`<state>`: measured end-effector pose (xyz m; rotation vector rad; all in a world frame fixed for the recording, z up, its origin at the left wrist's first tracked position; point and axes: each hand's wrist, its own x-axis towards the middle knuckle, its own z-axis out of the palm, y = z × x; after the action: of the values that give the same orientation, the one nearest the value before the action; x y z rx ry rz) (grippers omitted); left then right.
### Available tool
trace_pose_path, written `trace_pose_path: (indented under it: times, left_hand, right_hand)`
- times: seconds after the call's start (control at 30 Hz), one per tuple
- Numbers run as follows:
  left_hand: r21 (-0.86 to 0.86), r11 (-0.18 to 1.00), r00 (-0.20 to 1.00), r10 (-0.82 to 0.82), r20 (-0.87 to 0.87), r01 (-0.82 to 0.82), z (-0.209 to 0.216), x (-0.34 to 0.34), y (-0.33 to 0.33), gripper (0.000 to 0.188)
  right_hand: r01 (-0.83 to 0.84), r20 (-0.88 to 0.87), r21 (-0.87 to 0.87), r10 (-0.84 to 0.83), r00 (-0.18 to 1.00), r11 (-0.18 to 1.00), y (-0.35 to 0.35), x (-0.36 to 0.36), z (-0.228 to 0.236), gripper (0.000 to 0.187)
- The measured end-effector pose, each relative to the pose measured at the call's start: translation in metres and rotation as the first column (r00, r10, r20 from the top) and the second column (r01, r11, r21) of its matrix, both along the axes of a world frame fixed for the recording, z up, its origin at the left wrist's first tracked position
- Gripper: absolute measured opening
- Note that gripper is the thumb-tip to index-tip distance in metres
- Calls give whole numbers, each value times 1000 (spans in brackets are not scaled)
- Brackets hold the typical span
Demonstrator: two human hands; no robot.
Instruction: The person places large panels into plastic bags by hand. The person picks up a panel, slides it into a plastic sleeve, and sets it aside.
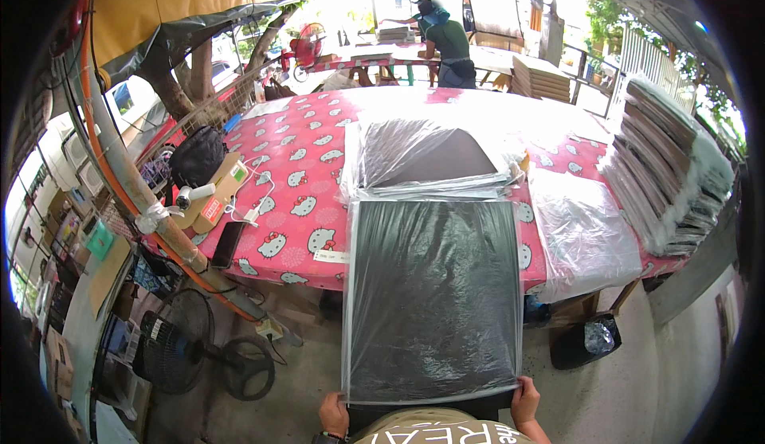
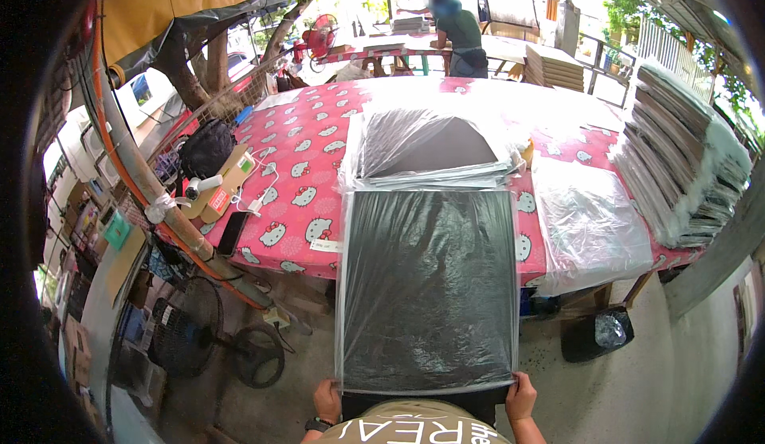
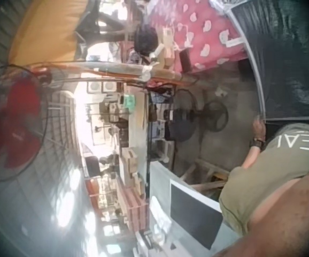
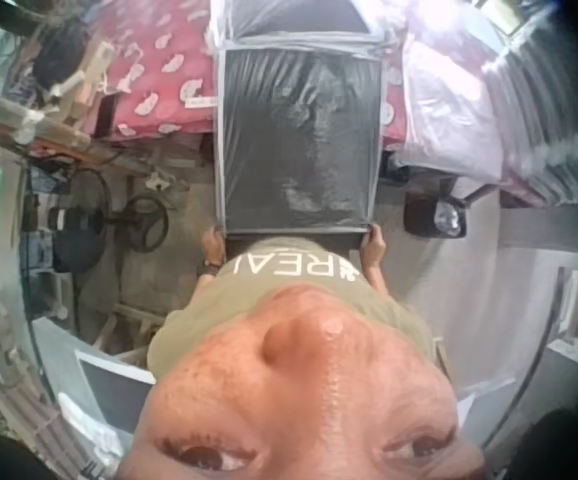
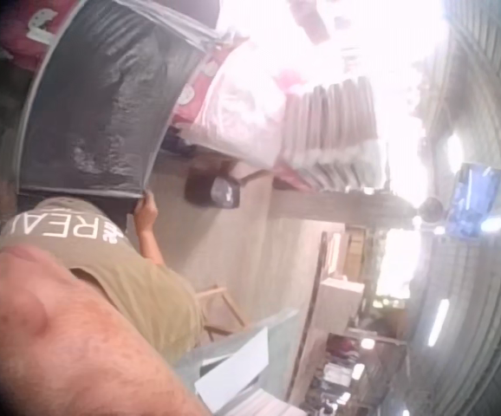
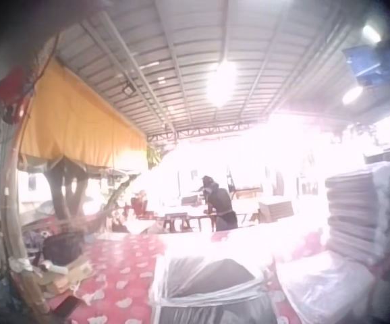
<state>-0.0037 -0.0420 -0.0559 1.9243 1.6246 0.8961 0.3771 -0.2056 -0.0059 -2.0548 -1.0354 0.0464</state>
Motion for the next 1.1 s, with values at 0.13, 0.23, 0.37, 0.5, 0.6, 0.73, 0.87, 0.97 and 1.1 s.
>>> trace_pose_path:
  times: [0.13,0.23,0.37,0.5,0.6,0.73,0.87,0.97,1.1]
  left_hand:
    - [-102,995,997,-2,76,10,-5,-11,-7,23]
    - [-309,951,942,93,322,12,-23,-27,12,29]
    - [-429,894,162,407,899,131,16,-13,70,31]
    - [-423,886,571,249,782,193,37,3,103,32]
    - [-333,927,701,121,703,174,49,13,97,31]
    - [-391,903,595,218,774,178,50,7,72,29]
    - [-287,931,527,131,840,225,68,6,59,29]
    - [-200,938,369,86,926,283,105,19,65,31]
    - [-140,926,181,80,980,350,134,55,66,36]
  right_hand:
    - [49,-143,-17,-51,988,999,-5,-8,-3,16]
    - [31,-153,-43,-38,988,999,11,-8,8,16]
    - [-13,-109,223,38,993,975,46,-6,12,18]
    - [-134,-197,138,159,967,981,59,-19,30,18]
    - [-71,-184,21,74,980,997,41,-14,21,13]
    - [-67,-109,-82,58,992,994,3,-10,3,9]
    - [-61,-355,-146,5,935,987,-9,-9,-15,10]
    - [-284,-780,-213,12,626,935,10,-7,14,22]
    - [-291,-929,368,339,-145,883,48,-39,50,50]
